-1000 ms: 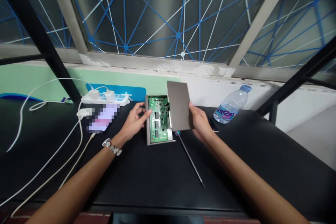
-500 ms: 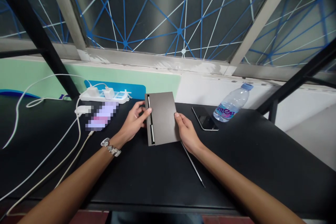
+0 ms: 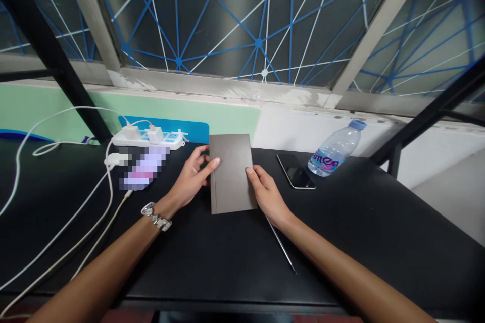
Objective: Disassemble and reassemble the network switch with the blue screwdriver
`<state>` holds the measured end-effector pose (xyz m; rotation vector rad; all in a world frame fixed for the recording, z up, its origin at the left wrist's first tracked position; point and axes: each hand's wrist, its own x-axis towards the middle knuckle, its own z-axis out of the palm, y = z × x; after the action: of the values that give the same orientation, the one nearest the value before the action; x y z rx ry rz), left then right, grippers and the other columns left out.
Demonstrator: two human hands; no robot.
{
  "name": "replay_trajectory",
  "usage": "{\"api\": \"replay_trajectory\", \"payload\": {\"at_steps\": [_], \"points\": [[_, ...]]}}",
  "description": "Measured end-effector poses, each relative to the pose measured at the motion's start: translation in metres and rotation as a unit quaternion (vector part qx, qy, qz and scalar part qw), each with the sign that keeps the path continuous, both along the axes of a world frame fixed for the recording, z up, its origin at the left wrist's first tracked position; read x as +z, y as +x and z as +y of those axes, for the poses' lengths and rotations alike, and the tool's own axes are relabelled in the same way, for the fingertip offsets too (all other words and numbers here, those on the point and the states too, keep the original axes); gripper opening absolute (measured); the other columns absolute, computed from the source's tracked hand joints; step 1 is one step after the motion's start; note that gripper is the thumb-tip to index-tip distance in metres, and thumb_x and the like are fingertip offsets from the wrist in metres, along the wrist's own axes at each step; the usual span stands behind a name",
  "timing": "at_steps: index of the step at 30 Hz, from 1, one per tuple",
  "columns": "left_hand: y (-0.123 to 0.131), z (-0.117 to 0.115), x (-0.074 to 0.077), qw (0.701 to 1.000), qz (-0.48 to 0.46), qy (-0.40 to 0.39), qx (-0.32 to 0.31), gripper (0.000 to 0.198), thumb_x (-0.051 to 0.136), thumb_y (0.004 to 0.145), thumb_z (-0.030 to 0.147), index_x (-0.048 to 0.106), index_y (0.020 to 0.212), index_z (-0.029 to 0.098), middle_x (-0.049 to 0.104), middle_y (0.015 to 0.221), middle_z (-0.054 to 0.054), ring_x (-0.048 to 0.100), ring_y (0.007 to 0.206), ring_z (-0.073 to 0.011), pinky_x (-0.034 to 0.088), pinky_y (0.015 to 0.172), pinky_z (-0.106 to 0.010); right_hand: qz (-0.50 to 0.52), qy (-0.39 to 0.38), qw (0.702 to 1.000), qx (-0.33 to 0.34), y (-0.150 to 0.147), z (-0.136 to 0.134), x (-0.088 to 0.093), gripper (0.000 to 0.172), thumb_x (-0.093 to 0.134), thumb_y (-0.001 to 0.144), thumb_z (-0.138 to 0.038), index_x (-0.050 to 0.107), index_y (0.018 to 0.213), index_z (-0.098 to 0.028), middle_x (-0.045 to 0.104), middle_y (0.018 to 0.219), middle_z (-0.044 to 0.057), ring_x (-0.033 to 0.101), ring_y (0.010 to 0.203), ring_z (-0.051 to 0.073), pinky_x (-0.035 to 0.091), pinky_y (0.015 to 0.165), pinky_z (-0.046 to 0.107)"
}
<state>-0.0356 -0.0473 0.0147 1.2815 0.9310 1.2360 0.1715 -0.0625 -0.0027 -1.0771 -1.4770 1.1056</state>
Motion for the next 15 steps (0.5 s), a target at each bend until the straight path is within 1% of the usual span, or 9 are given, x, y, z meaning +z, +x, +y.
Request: {"api": "replay_trajectory", "payload": {"at_steps": [3, 5, 6, 8, 9, 11, 12, 14, 15], "points": [[0.0, 0.0, -0.001, 1.0, -0.007, -0.001, -0.006, 0.052, 0.068, 0.086, 0.047, 0.047, 0.129, 0.028, 0.061, 0.112, -0.009, 0.066, 0.085, -0.0215, 0.059, 0.056, -0.029, 0.011, -0.019, 1.0, 0.013, 0.0, -0.002, 0.004, 0.032, 0.048, 0.096, -0.053, 0.059, 0.102, -0.024, 0.069, 0.104, 0.006, 0.065, 0.098, 0.024, 0.054, 0.088, 0.038], [0.0, 0.0, -0.001, 1.0, -0.013, -0.004, -0.006, 0.053, 0.068, 0.086, 0.047, 0.047, 0.129, 0.027, 0.062, 0.11, -0.009, 0.066, 0.087, -0.0223, 0.059, 0.058, -0.03, 0.036, -0.057, 0.997, 0.046, 0.0, -0.005, 0.008, 0.033, 0.053, 0.094, -0.051, 0.055, 0.115, -0.026, 0.067, 0.114, 0.008, 0.066, 0.098, 0.025, 0.059, 0.08, 0.04], [0.0, 0.001, 0.0, 1.0, -0.015, -0.004, -0.005, 0.053, 0.068, 0.086, 0.047, 0.047, 0.13, 0.026, 0.063, 0.109, -0.009, 0.066, 0.088, -0.0225, 0.059, 0.06, -0.03, 0.055, -0.083, 0.992, 0.075, 0.001, -0.007, 0.011, 0.038, 0.058, 0.092, -0.048, 0.05, 0.123, -0.029, 0.064, 0.12, 0.008, 0.067, 0.097, 0.026, 0.062, 0.072, 0.04], [-0.003, 0.002, 0.002, 1.0, -0.007, -0.003, -0.007, 0.053, 0.067, 0.086, 0.047, 0.047, 0.131, 0.025, 0.064, 0.107, -0.009, 0.066, 0.09, -0.0228, 0.059, 0.064, -0.03, 0.097, -0.136, 0.975, 0.147, 0.0, -0.012, 0.017, 0.06, 0.069, 0.085, -0.039, 0.037, 0.136, -0.036, 0.057, 0.132, 0.009, 0.068, 0.094, 0.028, 0.064, 0.055, 0.041], [-0.006, 0.004, 0.004, 1.0, 0.008, 0.0, -0.007, 0.053, 0.065, 0.087, 0.048, 0.048, 0.131, 0.025, 0.065, 0.107, -0.009, 0.066, 0.09, -0.0228, 0.059, 0.065, -0.03, 0.118, -0.152, 0.965, 0.175, 0.0, -0.014, 0.019, 0.069, 0.072, 0.083, -0.035, 0.032, 0.138, -0.038, 0.054, 0.135, 0.009, 0.069, 0.092, 0.029, 0.064, 0.05, 0.041], [-0.017, 0.009, 0.009, 0.998, 0.067, 0.017, 0.005, 0.051, 0.06, 0.089, 0.051, 0.051, 0.129, 0.023, 0.066, 0.106, -0.01, 0.066, 0.091, -0.0225, 0.058, 0.063, -0.028, 0.148, -0.155, 0.956, 0.202, -0.002, -0.017, 0.024, 0.075, 0.074, 0.081, -0.03, 0.03, 0.14, -0.038, 0.055, 0.133, 0.009, 0.07, 0.09, 0.029, 0.065, 0.048, 0.041], [-0.025, 0.012, 0.011, 0.992, 0.121, 0.035, 0.018, 0.049, 0.059, 0.089, 0.054, 0.055, 0.124, 0.021, 0.066, 0.104, -0.01, 0.066, 0.088, -0.022, 0.057, 0.062, -0.028, 0.153, -0.145, 0.957, 0.2, -0.002, -0.018, 0.026, 0.074, 0.074, 0.081, -0.029, 0.03, 0.141, -0.036, 0.058, 0.13, 0.009, 0.07, 0.089, 0.028, 0.065, 0.049, 0.039], [-0.043, 0.019, 0.015, 0.967, 0.237, 0.085, 0.035, 0.044, 0.052, 0.09, 0.056, 0.064, 0.108, 0.017, 0.066, 0.097, -0.009, 0.065, 0.085, -0.0215, 0.057, 0.064, -0.03, 0.141, -0.12, 0.965, 0.184, -0.003, -0.017, 0.028, 0.074, 0.074, 0.082, -0.029, 0.031, 0.143, -0.034, 0.062, 0.124, 0.009, 0.071, 0.086, 0.027, 0.065, 0.049, 0.036], [-0.052, 0.022, 0.016, 0.951, 0.289, 0.1, 0.054, 0.043, 0.05, 0.09, 0.056, 0.066, 0.099, 0.016, 0.066, 0.092, -0.008, 0.064, 0.083, -0.0214, 0.057, 0.065, -0.031, 0.129, -0.107, 0.97, 0.176, -0.002, -0.017, 0.028, 0.075, 0.073, 0.082, -0.03, 0.032, 0.145, -0.033, 0.063, 0.122, 0.009, 0.071, 0.085, 0.026, 0.065, 0.05, 0.035]]}}
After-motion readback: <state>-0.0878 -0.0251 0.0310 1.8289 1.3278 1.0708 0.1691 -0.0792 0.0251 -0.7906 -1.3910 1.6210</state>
